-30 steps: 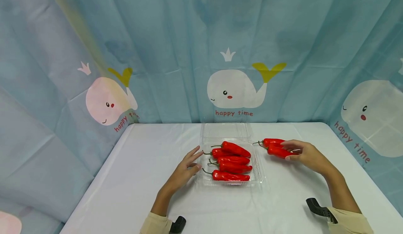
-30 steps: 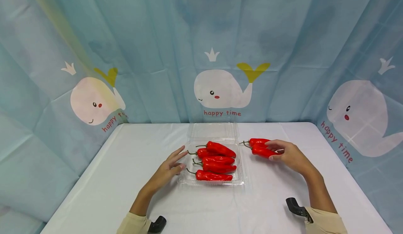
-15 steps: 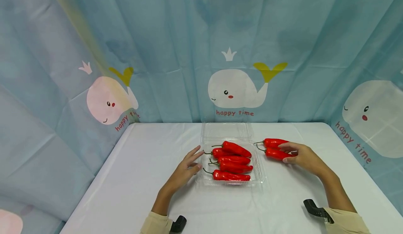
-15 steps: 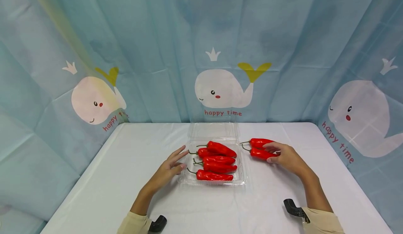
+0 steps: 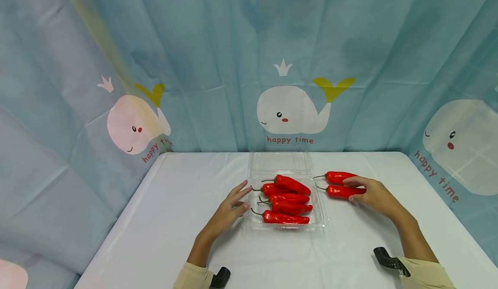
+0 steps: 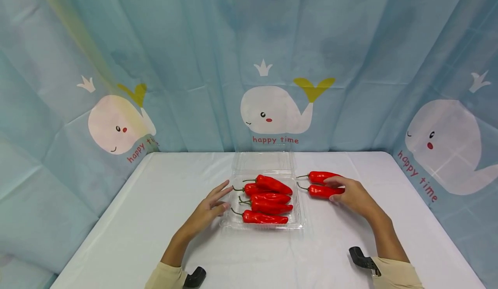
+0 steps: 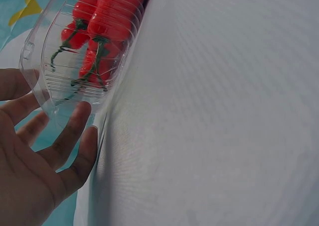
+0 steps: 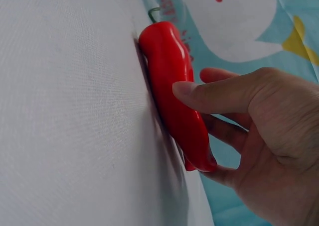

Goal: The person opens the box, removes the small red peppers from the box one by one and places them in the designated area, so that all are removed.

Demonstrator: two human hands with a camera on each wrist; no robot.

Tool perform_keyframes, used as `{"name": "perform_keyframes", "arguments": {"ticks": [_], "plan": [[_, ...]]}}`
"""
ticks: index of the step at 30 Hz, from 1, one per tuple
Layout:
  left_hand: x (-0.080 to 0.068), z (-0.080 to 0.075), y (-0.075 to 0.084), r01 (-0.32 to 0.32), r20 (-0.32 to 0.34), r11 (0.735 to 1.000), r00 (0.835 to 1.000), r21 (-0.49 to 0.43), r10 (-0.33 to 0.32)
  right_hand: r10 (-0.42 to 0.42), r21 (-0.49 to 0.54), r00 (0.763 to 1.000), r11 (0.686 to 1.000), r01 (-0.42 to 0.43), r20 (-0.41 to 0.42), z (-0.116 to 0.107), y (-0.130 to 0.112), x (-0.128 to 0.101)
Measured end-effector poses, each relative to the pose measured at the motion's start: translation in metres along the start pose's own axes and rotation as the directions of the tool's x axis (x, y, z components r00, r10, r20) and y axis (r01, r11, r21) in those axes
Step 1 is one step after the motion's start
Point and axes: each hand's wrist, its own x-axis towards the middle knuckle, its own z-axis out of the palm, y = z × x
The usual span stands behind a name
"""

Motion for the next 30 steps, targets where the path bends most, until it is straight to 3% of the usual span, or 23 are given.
{"name": "perform_keyframes", "arguments": {"ticks": [15,30], "plan": [[0.000,0.001,0.002,0.026,-0.005,1.000,1.000,-0.013,-0.026,0.032,-0.003,0.999,0.999,-0.032,-0.003,-0.001,-0.002,-0.001],[0.000,0.000,0.002,0.014,0.003,1.000,1.000,-0.014,-0.014,0.027,0.031,0.997,0.999,-0.025,-0.069,-0.012,-0.011,-0.003]]}}
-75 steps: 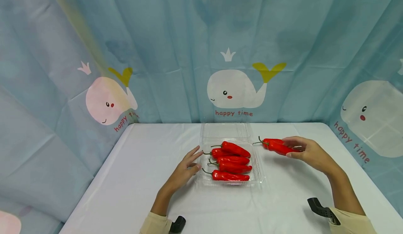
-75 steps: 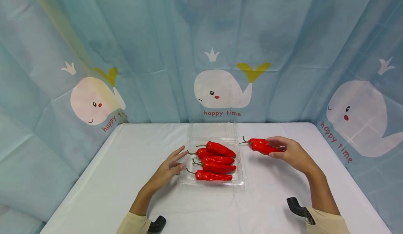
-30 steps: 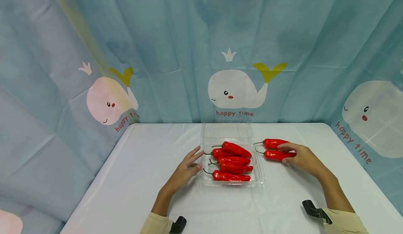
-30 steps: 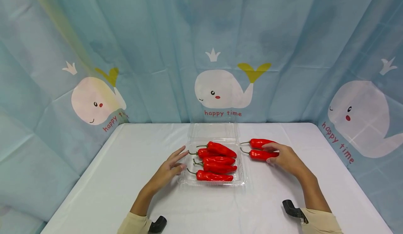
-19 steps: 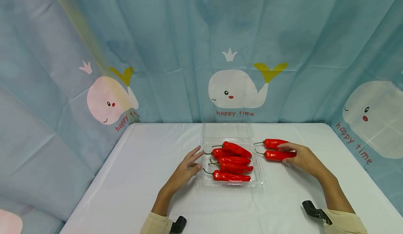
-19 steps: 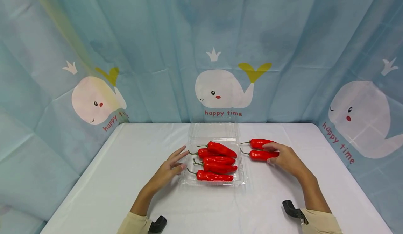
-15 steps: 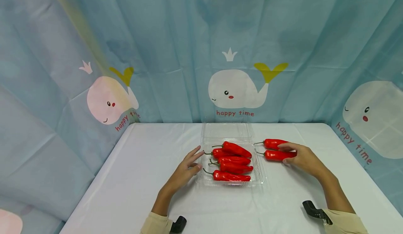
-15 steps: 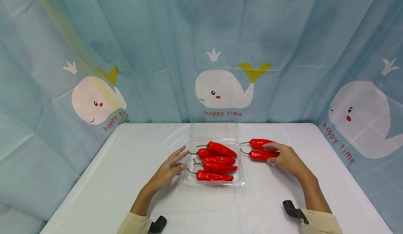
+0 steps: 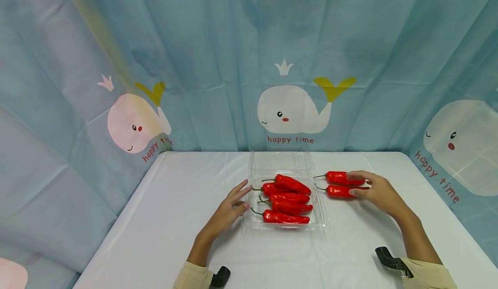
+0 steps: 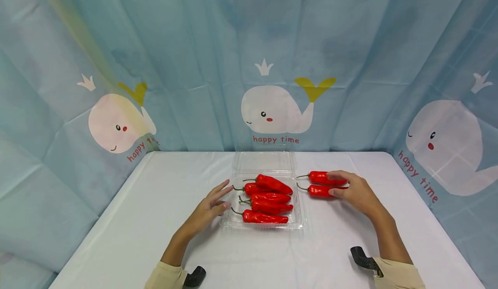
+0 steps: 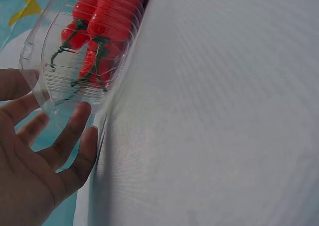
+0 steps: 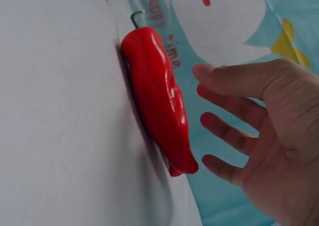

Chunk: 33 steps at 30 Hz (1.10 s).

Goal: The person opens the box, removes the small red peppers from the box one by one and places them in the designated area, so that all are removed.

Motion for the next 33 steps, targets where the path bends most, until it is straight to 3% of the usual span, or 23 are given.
{"name": "perform_keyframes", "arguments": {"ticks": [8,18,27,33], "plan": [[0.000,-0.001,0.001,-0.001,-0.002,1.000,1.000,-0.003,0.001,0.028,0.048,0.999,0.998,-0.027,-0.023,-0.001,-0.016,-0.001],[0.002,0.000,-0.001,-0.010,0.005,1.000,1.000,-0.001,0.010,-0.077,0.109,0.994,0.990,0.085,-0.077,0.000,-0.035,-0.003],[0.002,0.000,-0.002,-0.007,-0.001,1.000,1.000,0.005,0.007,-0.158,0.233,0.985,0.957,0.172,-0.076,0.009,-0.061,-0.004],[0.001,0.000,-0.002,-0.010,0.001,1.000,1.000,0.004,0.010,-0.207,0.329,0.976,0.919,0.217,-0.063,0.015,-0.072,-0.005]]}}
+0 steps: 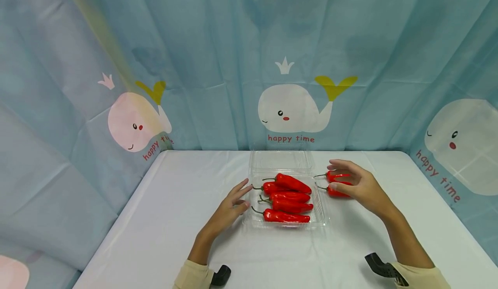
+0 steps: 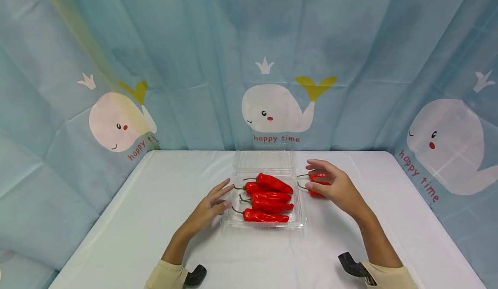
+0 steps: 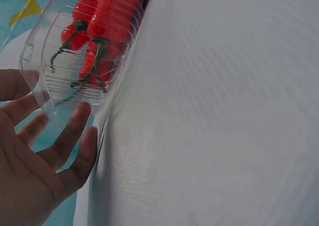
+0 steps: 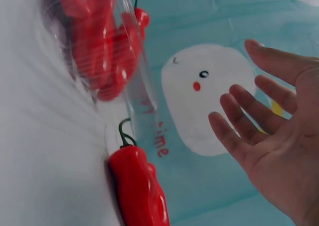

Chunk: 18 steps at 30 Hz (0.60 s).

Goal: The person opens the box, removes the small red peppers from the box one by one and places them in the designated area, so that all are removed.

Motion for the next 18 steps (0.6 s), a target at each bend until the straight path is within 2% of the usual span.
{"name": "perform_keyframes", "arguments": {"ticks": [5,8,18], "plan": [[-0.001,0.001,0.000,0.008,-0.011,1.000,1.000,0.008,-0.008,-0.006,0.069,0.999,0.998,0.004,0.032,0.012,-0.002,0.001],[-0.001,0.001,0.000,0.010,-0.014,1.000,1.000,0.006,-0.010,0.002,0.070,0.999,0.998,-0.005,0.050,0.019,-0.003,0.001],[-0.001,-0.001,0.002,0.005,-0.004,1.000,1.000,-0.005,-0.005,-0.046,0.087,0.995,0.995,0.038,0.088,0.039,-0.005,0.004]]}}
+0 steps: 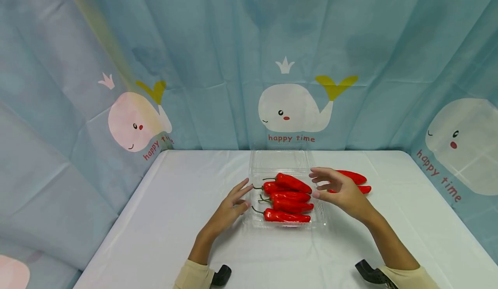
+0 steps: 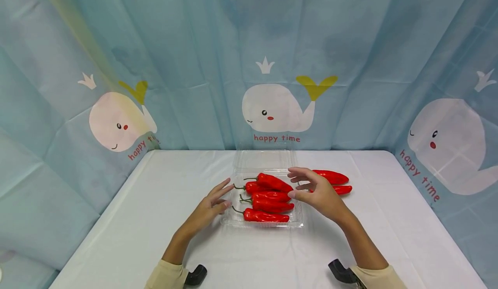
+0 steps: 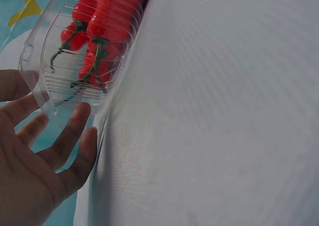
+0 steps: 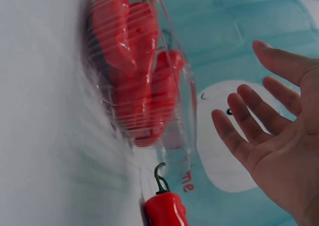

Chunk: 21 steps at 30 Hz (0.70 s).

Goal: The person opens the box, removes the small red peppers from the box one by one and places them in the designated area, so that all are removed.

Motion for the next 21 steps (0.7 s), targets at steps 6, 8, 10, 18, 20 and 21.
{"name": "perform_keyframes", "arguments": {"ticks": [6,8,10,18,20,21], "plan": [[0.000,0.000,0.001,0.014,0.000,1.000,1.000,-0.004,-0.014,0.032,0.053,0.999,0.998,-0.034,0.042,0.011,0.001,0.002],[0.000,0.000,0.001,0.015,0.000,1.000,1.000,-0.002,-0.015,0.045,0.081,0.997,0.996,-0.049,0.056,0.015,0.001,0.002],[0.000,0.000,0.000,0.014,0.001,1.000,1.000,0.000,-0.014,0.051,0.099,0.996,0.993,-0.057,0.069,0.018,0.002,0.002],[0.001,0.000,-0.002,0.002,0.004,1.000,1.000,0.000,-0.002,0.058,0.060,0.992,0.996,-0.065,0.109,0.030,0.002,0.002],[0.001,0.000,-0.002,0.004,0.003,1.000,1.000,-0.001,-0.004,0.066,0.027,0.991,0.997,-0.069,0.118,0.033,0.002,0.001],[0.001,0.000,-0.002,0.005,0.002,1.000,1.000,-0.001,-0.005,0.068,0.009,0.990,0.998,-0.069,0.121,0.035,0.003,0.001]]}}
